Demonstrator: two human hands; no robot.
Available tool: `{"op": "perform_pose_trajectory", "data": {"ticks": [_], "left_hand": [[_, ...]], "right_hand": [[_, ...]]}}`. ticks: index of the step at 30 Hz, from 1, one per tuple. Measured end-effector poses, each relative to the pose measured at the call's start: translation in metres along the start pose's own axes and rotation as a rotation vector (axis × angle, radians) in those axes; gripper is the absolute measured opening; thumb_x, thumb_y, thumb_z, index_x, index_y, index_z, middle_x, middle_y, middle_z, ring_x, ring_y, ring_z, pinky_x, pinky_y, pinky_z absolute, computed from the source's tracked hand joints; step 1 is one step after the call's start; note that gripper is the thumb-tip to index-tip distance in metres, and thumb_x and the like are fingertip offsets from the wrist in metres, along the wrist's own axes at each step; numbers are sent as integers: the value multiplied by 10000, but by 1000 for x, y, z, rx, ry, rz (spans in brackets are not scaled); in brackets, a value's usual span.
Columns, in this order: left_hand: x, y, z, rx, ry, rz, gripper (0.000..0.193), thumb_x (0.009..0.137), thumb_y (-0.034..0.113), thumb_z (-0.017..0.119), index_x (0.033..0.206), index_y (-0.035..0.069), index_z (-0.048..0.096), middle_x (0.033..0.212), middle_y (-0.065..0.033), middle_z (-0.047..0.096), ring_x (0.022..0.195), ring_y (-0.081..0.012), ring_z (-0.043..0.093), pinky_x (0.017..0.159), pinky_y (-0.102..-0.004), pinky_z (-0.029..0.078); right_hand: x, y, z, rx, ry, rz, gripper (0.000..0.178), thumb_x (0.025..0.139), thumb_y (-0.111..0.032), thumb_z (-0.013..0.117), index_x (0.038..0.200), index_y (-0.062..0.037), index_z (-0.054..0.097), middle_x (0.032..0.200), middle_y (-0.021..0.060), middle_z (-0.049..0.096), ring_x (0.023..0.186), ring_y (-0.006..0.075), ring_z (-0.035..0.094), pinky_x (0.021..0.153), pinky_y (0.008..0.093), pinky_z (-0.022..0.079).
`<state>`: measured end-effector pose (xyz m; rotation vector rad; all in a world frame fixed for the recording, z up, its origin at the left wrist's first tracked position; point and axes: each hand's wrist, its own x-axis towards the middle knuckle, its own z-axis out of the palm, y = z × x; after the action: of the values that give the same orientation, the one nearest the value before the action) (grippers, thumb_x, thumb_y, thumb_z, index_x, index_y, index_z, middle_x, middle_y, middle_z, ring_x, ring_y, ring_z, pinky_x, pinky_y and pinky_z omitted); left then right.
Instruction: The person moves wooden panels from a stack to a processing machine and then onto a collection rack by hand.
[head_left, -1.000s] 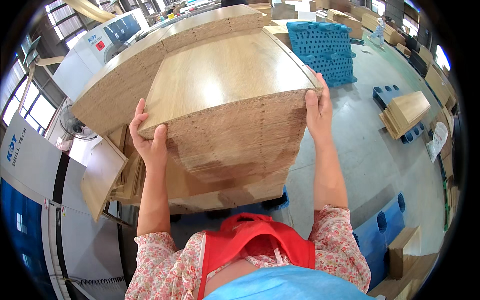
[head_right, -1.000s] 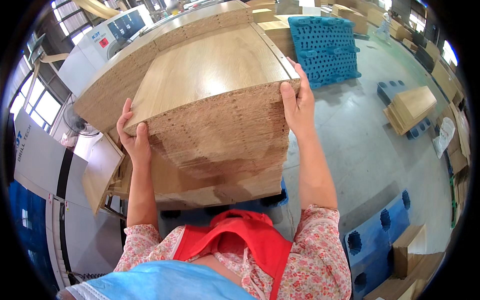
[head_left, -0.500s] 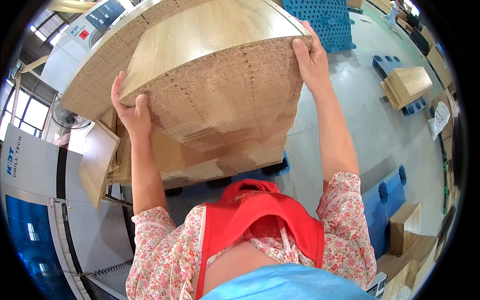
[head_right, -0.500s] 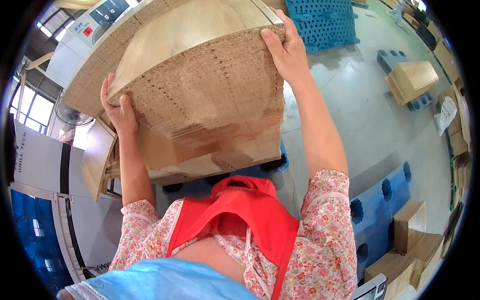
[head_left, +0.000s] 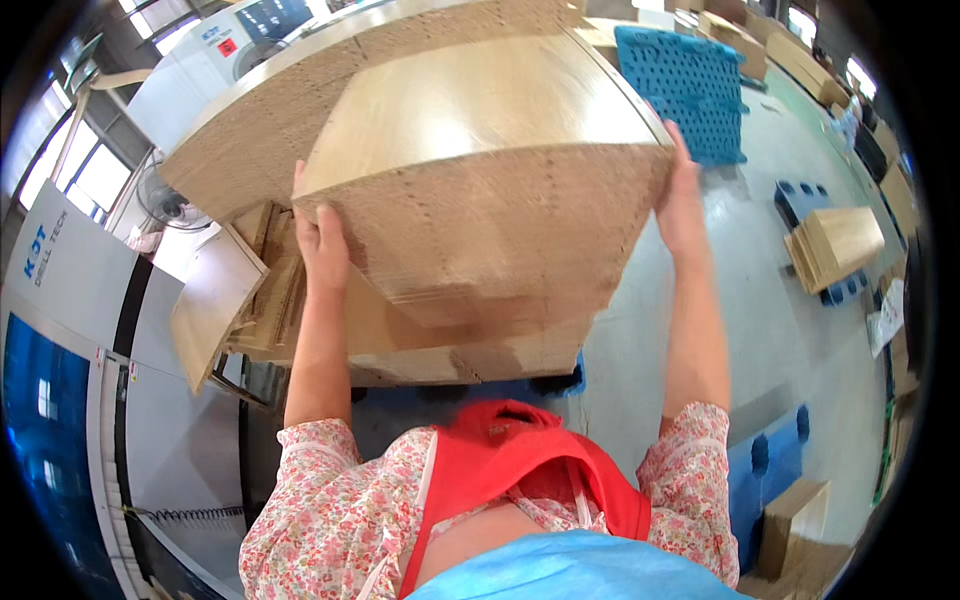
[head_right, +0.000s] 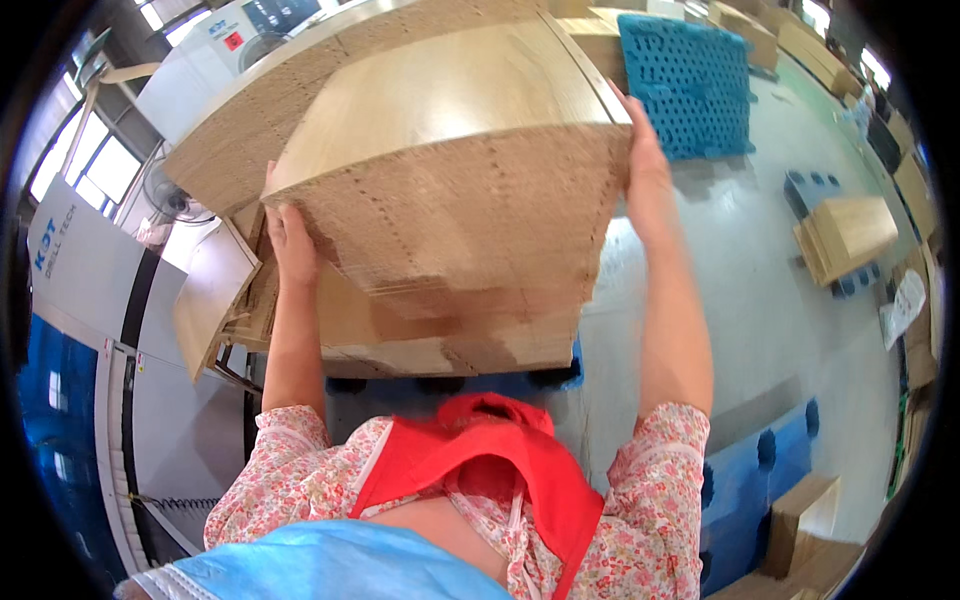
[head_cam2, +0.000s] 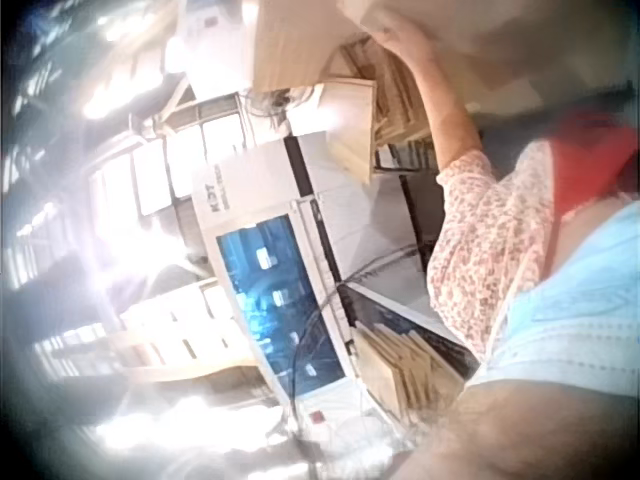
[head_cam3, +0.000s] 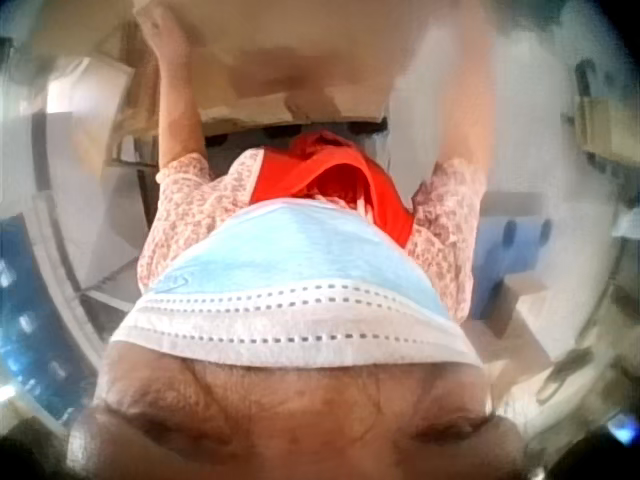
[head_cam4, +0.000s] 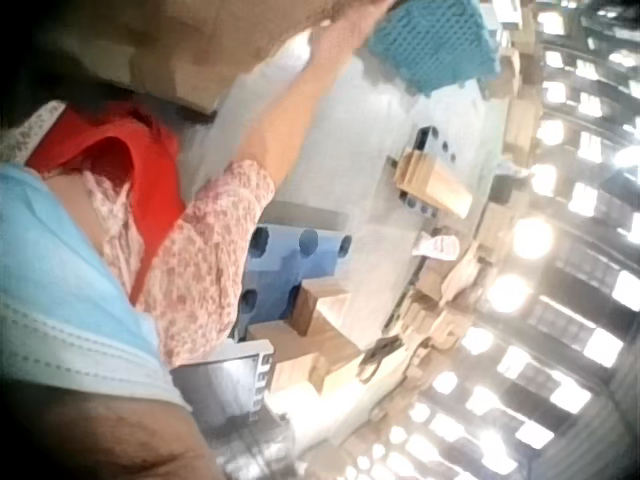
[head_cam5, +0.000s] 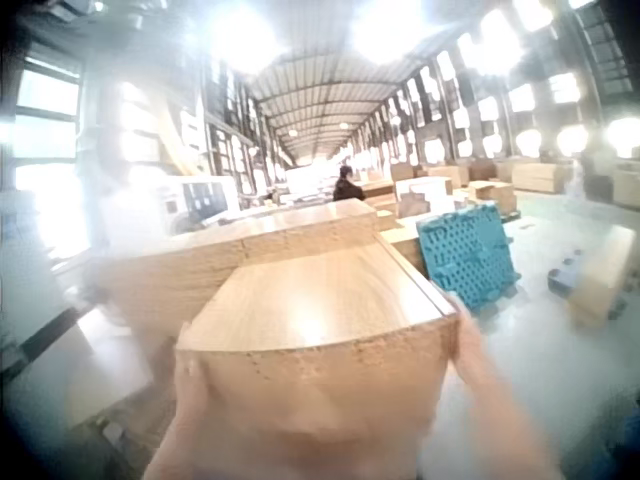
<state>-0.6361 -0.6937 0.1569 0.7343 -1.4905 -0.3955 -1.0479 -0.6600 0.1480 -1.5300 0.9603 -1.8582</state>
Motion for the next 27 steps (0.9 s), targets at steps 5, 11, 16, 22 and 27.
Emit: {"op": "perform_pose_trajectory", "data": {"ticks": [5,11,16,22,27], "left_hand": [[-23,-22,10,-36,21,-128,564,884,278,595,1300,-42,387,1234,-111,490,1107,-190,471,957,-332,378],[-28,-3,10,129,102,-72,427,828,116,517,1218,-44,449,1114,-107,543,999,-182,510,898,-312,404],[-42,-15,20,242,203,-147,418,959,271,448,1217,-58,443,1120,-124,547,1005,-182,507,883,-302,393],[-28,3,35,559,490,60,494,999,236,329,1409,-31,264,1439,-204,302,1327,-291,304,1091,-367,236],[-36,54,76,911,571,253,518,1008,337,263,1379,-18,334,1445,-205,310,1345,-328,291,1101,-435,228]], "right_hand": [[29,39,-4,323,180,385,711,956,-591,195,1408,-66,356,1451,112,349,1346,223,301,1111,365,239],[24,37,-2,599,183,635,700,959,-584,205,1401,-66,367,1446,104,355,1319,224,334,1095,348,268],[52,12,5,438,67,137,685,957,-582,245,1388,-69,388,1418,99,395,1282,222,381,1065,335,317],[62,39,13,477,-113,373,720,946,-601,226,1440,-82,289,1499,105,255,1386,240,219,1123,370,206],[119,77,-54,84,-367,-158,728,966,-561,109,1481,-48,105,1552,67,94,1430,220,52,1145,367,37]]}}
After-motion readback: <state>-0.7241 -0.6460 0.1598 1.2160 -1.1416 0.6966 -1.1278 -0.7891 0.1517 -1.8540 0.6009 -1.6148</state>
